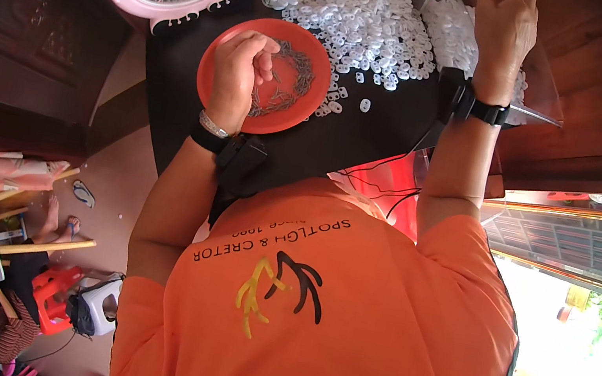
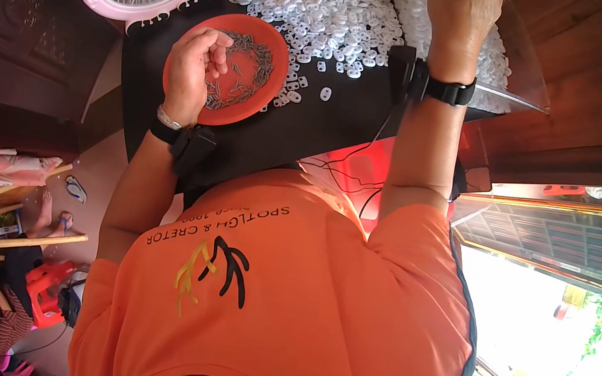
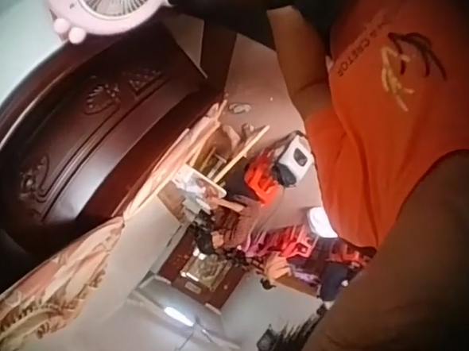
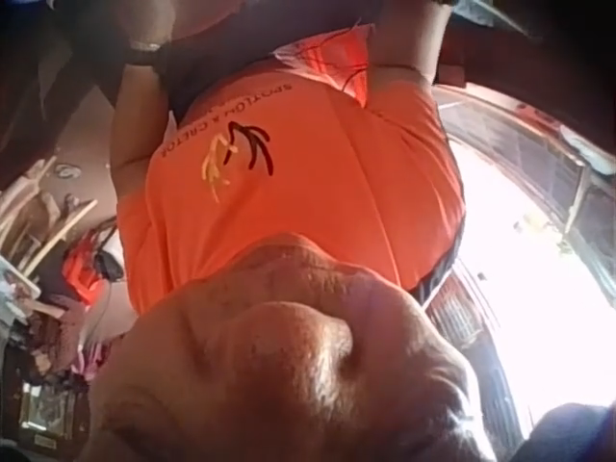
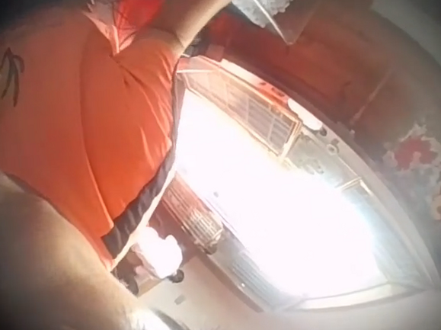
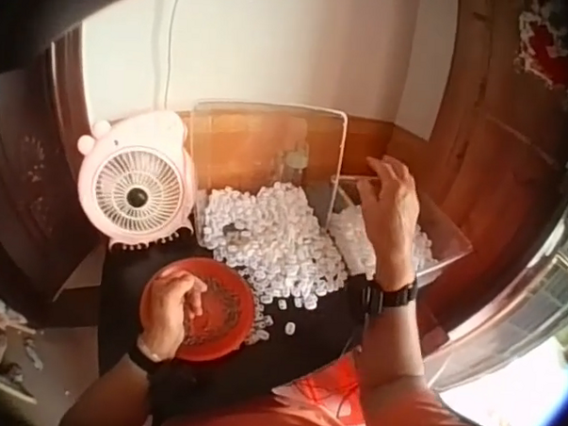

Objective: Assembling small plastic components by inserting metal rings into them manually.

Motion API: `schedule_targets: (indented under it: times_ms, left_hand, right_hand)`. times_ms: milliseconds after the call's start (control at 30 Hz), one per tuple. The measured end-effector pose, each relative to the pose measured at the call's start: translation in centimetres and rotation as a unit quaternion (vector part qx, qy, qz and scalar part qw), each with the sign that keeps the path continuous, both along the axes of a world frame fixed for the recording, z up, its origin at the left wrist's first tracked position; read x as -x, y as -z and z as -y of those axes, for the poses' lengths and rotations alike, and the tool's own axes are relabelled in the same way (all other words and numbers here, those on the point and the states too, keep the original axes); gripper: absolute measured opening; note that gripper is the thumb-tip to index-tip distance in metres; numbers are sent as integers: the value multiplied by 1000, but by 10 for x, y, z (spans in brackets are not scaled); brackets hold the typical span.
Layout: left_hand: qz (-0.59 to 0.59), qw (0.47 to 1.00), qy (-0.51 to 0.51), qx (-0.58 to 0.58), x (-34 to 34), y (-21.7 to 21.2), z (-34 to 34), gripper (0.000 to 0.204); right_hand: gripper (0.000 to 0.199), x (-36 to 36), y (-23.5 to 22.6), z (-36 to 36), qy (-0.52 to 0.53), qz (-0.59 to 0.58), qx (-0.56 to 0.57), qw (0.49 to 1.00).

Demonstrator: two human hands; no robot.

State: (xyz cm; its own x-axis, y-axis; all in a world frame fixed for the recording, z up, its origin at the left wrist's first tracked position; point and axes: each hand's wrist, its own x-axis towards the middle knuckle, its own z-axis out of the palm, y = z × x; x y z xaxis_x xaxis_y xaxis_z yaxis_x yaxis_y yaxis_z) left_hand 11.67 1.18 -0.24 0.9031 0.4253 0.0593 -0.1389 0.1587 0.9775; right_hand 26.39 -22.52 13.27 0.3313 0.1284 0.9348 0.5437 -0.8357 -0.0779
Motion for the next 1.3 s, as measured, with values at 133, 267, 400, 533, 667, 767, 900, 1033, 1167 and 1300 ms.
schedule_targets:
  times_ms: [133, 267, 400, 533, 667, 767, 900, 1033, 1167, 1300]
  left_hand:
    - [-4, 1000, 3, -2, 1, -3, 0, 27]
    - [-7, 1000, -3, -2, 1, 2, -4, 27]
    - [-6, 1000, -3, -5, 1, 1, -3, 26]
    - [8, 1000, -18, 10, 0, 0, -5, 24]
    - [28, 999, -35, 0, -1, 1, -11, 24]
    - [20, 999, -48, 12, -1, 2, -13, 25]
    - [11, 999, -48, 13, -1, 3, -13, 25]
    - [12, 999, -37, 7, -2, 3, -12, 24]
    - [-50, 998, -29, 2, -1, 4, -16, 23]
    - [-50, 998, -41, 25, -6, 9, -17, 19]
  right_hand:
    - [16, -11, 37, -4, -214, -125, 73, 966]
    - [16, -8, 91, -30, -302, -352, 190, 865]
    - [16, 3, 105, -37, -327, -386, 277, 817]
    - [18, 18, 106, -45, -357, -436, 249, 788]
    - [22, 29, 111, -64, -421, -402, 248, 774]
    - [19, 44, 118, -77, -377, -296, 361, 800]
    - [18, 52, 125, -96, -341, -266, 404, 806]
    - [19, 50, 130, -103, -399, -263, 271, 836]
    - [16, 38, 113, -81, -408, -270, 254, 835]
    - [14, 45, 99, -44, -379, -394, 302, 781]
